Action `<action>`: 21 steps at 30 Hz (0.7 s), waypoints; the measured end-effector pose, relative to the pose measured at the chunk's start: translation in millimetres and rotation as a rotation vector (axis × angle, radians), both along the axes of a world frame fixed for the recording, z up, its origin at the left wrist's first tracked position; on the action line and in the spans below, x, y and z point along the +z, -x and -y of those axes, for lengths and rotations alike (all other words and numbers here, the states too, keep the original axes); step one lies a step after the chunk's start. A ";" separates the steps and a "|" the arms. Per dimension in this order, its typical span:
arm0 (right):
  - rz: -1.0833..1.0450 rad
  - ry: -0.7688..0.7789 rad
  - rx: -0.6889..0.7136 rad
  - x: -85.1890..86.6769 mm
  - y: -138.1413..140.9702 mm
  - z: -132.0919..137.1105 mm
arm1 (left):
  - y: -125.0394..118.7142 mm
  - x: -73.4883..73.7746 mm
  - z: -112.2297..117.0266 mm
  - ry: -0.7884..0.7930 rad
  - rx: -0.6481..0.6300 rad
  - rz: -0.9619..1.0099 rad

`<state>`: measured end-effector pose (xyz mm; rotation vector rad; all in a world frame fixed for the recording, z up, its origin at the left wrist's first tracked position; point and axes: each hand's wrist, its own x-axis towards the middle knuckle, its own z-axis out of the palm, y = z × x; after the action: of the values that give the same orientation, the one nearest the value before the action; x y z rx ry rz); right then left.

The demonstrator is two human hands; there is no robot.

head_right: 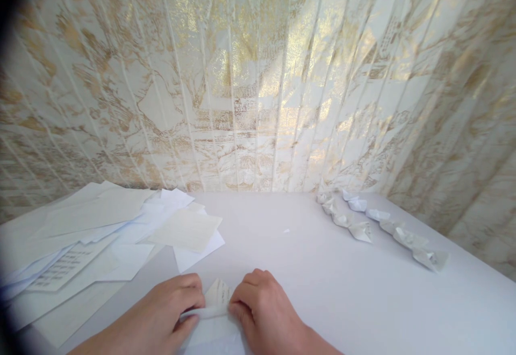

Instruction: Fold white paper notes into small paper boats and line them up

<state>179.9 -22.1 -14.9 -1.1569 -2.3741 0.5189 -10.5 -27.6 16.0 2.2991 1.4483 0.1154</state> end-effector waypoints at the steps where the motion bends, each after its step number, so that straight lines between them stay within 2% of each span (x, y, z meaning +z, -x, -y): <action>1: -0.003 0.018 -0.028 -0.2 1.3 -0.1 | 0.7 -1.4 -0.7 -0.004 0.008 0.009; 9: 0.020 0.061 -0.170 0.6 8.3 -0.7 | 8.3 -14.7 -11.4 0.001 0.107 -0.009; 21: 0.063 0.049 -0.210 -1.2 9.5 0.3 | 6.3 -7.6 -12.6 0.006 0.176 -0.058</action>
<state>170.4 -22.4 -16.1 -1.4446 -2.2674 0.4778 -16.8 -15.0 8.4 2.1835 1.6768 0.0968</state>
